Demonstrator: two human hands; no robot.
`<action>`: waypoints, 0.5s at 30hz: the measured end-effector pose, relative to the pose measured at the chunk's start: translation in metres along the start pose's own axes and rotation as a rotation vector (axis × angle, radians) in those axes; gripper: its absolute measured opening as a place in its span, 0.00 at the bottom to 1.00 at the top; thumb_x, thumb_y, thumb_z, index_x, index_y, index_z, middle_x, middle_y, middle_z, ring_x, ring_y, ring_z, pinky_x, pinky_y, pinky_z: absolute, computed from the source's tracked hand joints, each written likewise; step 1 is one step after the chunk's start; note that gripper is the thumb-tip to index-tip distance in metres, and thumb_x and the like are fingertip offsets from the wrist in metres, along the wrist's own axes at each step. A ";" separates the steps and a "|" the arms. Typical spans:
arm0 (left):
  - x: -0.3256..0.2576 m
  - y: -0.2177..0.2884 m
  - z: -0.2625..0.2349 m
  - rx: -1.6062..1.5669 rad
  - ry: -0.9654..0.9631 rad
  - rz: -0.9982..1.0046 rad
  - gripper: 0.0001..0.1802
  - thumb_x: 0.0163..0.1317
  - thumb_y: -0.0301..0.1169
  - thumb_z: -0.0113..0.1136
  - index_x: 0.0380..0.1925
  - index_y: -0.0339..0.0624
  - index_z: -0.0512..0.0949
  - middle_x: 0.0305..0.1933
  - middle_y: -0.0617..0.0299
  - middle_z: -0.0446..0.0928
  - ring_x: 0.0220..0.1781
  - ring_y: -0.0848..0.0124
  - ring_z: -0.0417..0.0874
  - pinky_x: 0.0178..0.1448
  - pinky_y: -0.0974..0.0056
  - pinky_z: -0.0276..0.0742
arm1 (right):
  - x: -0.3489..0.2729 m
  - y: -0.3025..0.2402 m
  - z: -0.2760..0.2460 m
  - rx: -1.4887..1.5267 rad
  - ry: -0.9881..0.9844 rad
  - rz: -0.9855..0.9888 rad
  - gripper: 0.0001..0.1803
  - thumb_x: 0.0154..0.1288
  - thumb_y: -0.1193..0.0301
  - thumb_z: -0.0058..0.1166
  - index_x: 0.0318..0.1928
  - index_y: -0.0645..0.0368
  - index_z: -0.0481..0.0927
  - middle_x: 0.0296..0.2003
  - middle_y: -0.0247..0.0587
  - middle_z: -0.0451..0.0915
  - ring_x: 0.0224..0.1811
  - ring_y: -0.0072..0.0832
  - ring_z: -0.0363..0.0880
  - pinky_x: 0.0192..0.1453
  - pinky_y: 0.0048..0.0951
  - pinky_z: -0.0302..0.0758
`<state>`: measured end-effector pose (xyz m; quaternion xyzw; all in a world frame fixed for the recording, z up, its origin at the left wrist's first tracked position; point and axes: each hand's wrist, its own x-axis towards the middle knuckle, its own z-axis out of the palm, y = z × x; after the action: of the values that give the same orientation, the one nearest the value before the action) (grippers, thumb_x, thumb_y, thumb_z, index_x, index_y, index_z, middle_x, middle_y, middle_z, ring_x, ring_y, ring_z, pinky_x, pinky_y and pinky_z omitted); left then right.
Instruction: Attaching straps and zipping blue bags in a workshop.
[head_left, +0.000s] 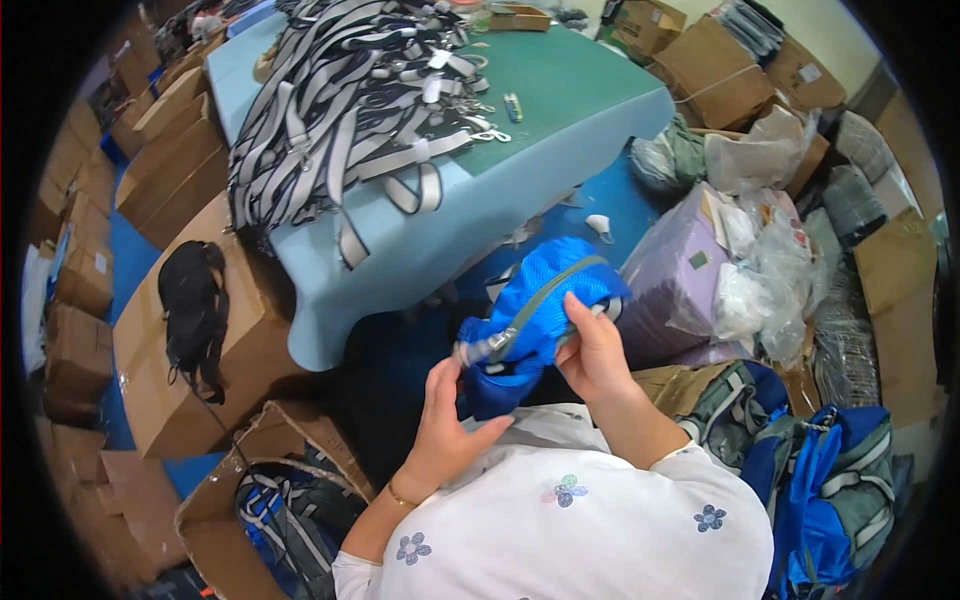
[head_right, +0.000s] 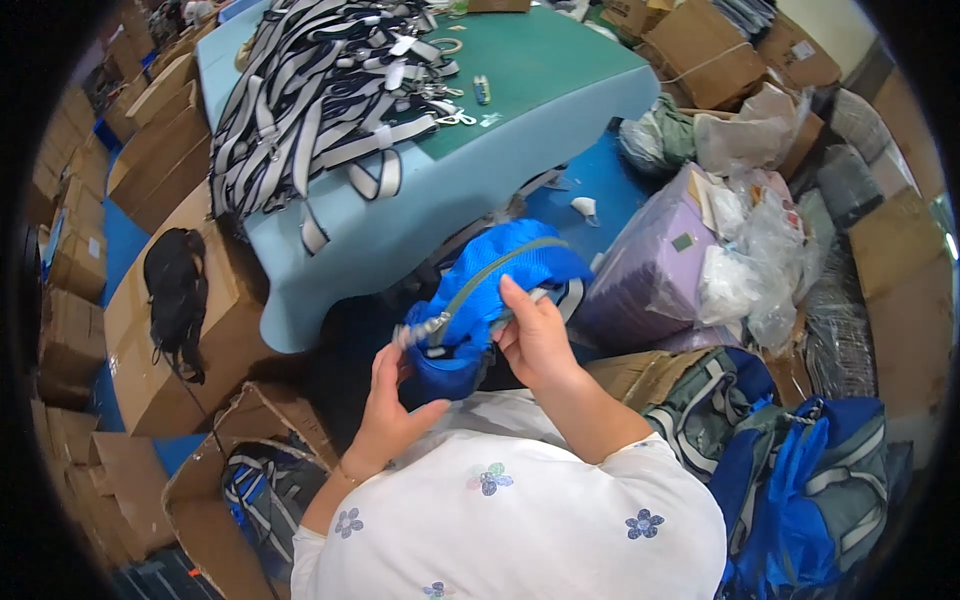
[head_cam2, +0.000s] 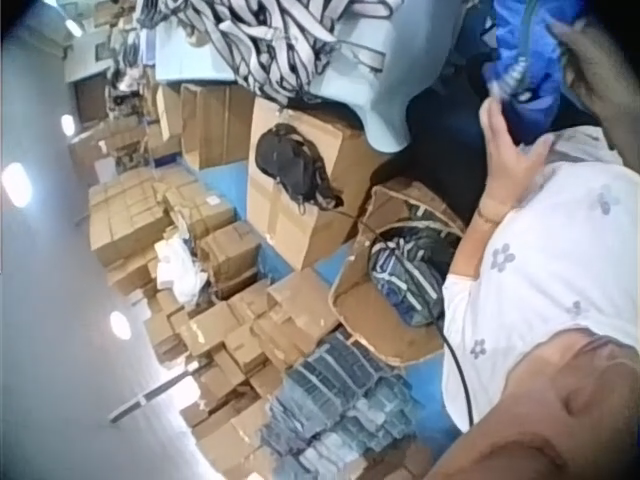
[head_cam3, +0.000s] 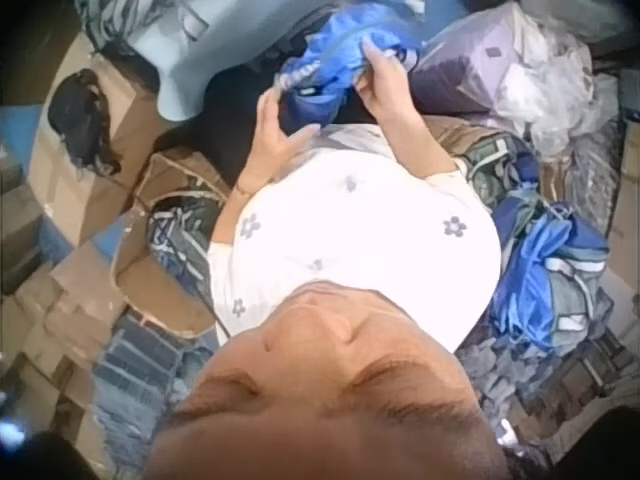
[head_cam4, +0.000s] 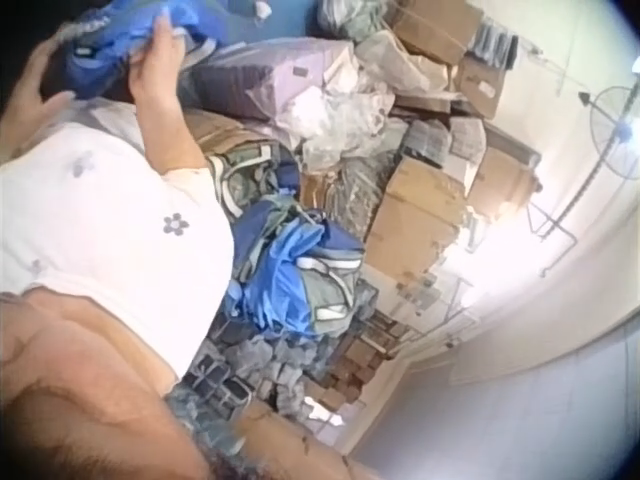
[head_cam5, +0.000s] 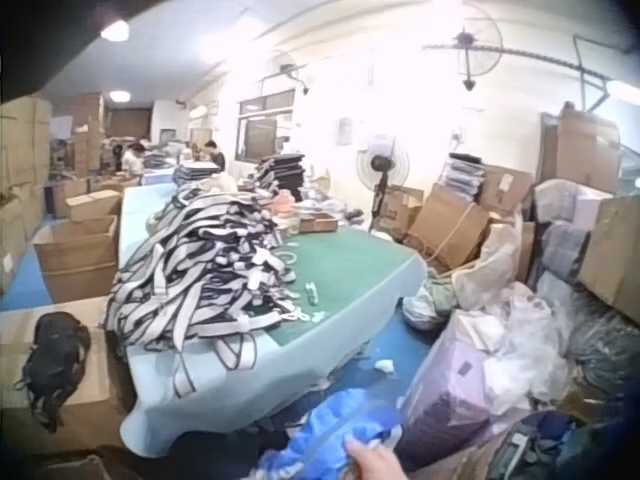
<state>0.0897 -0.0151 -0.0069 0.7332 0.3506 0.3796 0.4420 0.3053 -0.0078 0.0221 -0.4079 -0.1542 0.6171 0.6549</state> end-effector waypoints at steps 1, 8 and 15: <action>-0.002 -0.003 0.002 0.089 0.103 0.013 0.50 0.48 0.35 0.71 0.66 0.38 0.51 0.64 0.43 0.54 0.63 0.54 0.63 0.64 0.55 0.65 | 0.002 0.010 0.003 0.003 -0.102 0.037 0.13 0.66 0.63 0.54 0.46 0.55 0.74 0.35 0.32 0.80 0.32 0.19 0.78 0.35 0.22 0.75; 0.001 -0.032 -0.008 0.274 0.376 0.041 0.25 0.41 0.24 0.68 0.38 0.37 0.65 0.47 0.48 0.70 0.46 0.50 0.72 0.49 0.57 0.71 | 0.006 0.017 0.030 -0.437 -0.253 0.209 0.20 0.68 0.59 0.51 0.49 0.62 0.76 0.43 0.41 0.81 0.45 0.28 0.80 0.50 0.33 0.75; 0.000 -0.045 -0.001 0.359 0.300 0.097 0.19 0.42 0.21 0.65 0.35 0.38 0.69 0.38 0.52 0.70 0.39 0.53 0.71 0.43 0.57 0.69 | -0.003 -0.007 0.032 -1.702 -0.410 -0.947 0.11 0.51 0.65 0.65 0.32 0.55 0.80 0.29 0.35 0.79 0.30 0.32 0.78 0.35 0.34 0.72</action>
<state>0.0812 0.0014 -0.0475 0.7515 0.4385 0.4365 0.2288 0.2873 0.0016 0.0480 -0.5234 -0.8027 0.0345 0.2837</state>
